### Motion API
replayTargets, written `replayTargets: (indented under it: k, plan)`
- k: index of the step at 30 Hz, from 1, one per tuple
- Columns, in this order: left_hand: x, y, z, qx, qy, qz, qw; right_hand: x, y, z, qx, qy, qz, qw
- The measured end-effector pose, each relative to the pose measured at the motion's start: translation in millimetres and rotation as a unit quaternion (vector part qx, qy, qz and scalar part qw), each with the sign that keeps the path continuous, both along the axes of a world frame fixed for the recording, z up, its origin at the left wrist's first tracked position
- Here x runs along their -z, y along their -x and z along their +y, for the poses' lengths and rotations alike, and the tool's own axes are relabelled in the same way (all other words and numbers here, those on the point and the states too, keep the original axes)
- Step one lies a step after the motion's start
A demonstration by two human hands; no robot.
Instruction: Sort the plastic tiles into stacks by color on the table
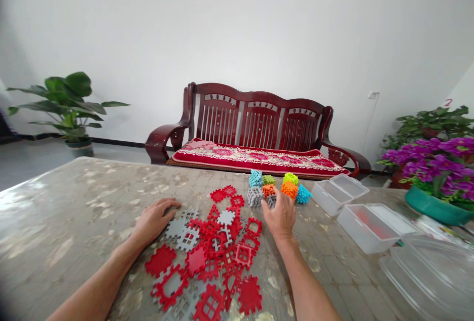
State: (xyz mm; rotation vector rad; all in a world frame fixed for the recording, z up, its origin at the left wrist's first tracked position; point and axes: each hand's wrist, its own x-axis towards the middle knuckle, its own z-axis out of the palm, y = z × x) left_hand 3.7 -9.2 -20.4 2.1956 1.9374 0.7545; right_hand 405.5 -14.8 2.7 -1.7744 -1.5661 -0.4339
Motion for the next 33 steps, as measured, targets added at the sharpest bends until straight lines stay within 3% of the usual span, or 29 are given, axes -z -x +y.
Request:
replayTargets:
  k: [4, 11, 18, 24, 29, 33]
  plan:
    - [-0.4, -1, 0, -0.003, 0.002, -0.001, 1.000, -10.8, 20, 7, -0.037, 0.031, -0.038, 0.998]
    - [-1.5, -1, -1, 0.005, 0.003, -0.001, 1.000, -19.0, 28, 19, -0.002, 0.106, -0.047, 0.993]
    - [-3.1, -2, -2, 0.004, 0.003, -0.005, 1.000, -16.5, 26, 22, -0.018, 0.085, -0.019, 0.996]
    - [-3.2, -2, -2, 0.003, -0.001, -0.010, 1.000, -19.0, 2, 11, 0.008, 0.018, 0.070, 0.997]
    - [-2.4, -2, -2, -0.003, -0.006, -0.007, 1.000, -11.6, -27, -9, 0.064, 0.024, 0.101, 0.993]
    - [-1.5, -1, -1, -0.001, -0.004, -0.004, 1.000, -6.2, -33, -16, 0.069, 0.031, 0.092, 0.993]
